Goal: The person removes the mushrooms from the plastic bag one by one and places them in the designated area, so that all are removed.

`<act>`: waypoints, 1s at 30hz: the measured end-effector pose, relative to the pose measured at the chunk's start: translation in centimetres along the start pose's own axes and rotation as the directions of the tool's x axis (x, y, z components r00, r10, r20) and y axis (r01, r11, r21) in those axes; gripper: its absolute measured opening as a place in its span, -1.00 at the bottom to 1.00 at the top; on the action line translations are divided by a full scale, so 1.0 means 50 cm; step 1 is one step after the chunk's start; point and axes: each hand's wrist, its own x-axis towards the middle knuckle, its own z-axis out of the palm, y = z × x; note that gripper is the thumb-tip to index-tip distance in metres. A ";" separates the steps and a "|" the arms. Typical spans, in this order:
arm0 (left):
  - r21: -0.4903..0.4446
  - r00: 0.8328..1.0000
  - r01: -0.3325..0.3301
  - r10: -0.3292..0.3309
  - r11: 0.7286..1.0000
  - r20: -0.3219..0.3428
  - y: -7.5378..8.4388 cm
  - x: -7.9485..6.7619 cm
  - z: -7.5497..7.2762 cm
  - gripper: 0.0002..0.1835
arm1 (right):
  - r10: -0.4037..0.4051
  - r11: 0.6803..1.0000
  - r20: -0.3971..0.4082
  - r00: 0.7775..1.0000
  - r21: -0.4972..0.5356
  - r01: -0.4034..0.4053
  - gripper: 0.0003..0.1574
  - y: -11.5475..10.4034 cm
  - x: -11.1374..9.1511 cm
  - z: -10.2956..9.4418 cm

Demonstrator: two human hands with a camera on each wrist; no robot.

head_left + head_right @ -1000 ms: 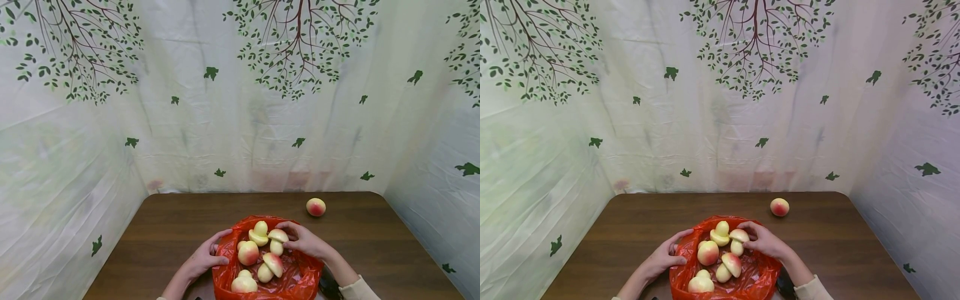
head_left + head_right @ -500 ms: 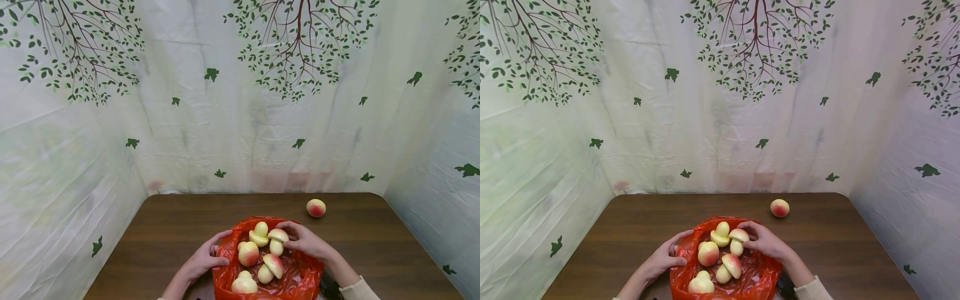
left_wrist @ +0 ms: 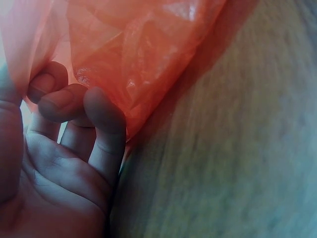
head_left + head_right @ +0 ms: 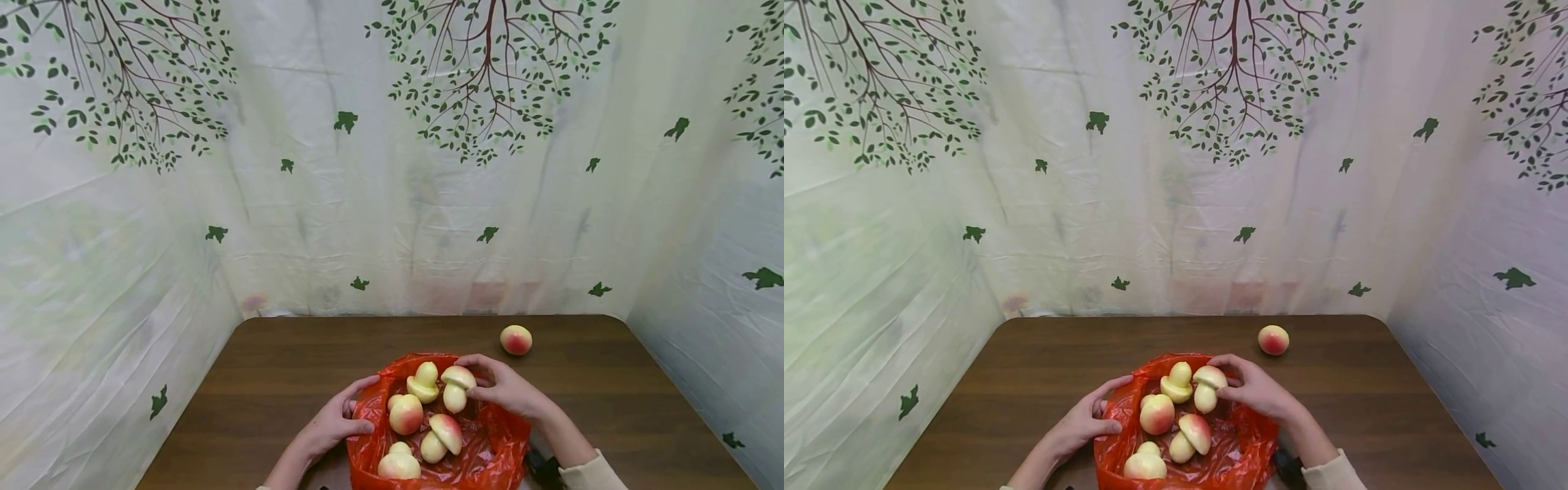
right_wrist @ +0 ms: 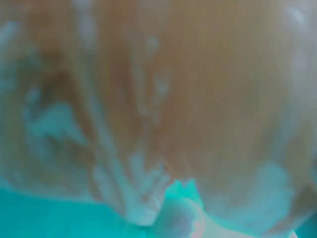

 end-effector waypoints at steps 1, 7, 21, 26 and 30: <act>0.001 1.000 0.001 -0.001 1.000 0.000 0.001 0.001 0.000 -0.07 | -0.002 1.000 -0.003 1.000 -0.002 0.002 -0.30 -0.003 -0.001 -0.002; -0.001 1.000 -0.001 0.001 1.000 0.001 0.004 0.004 -0.002 -0.08 | 0.018 1.000 -0.036 0.999 -0.014 -0.018 -0.31 -0.020 -0.009 -0.014; -0.024 1.000 -0.021 0.021 0.999 0.019 -0.006 0.000 0.001 -0.07 | -0.011 0.999 -0.111 0.994 -0.041 0.007 -0.29 -0.038 -0.040 -0.070; -0.028 1.000 -0.024 0.025 0.999 0.020 -0.006 0.001 0.000 -0.07 | -0.047 0.996 -0.160 0.986 -0.088 0.033 -0.32 -0.042 -0.053 -0.102; -0.027 0.999 -0.026 0.026 0.999 0.020 -0.005 0.000 0.000 -0.07 | -0.062 0.995 -0.196 0.979 -0.094 0.044 -0.33 -0.045 -0.063 -0.124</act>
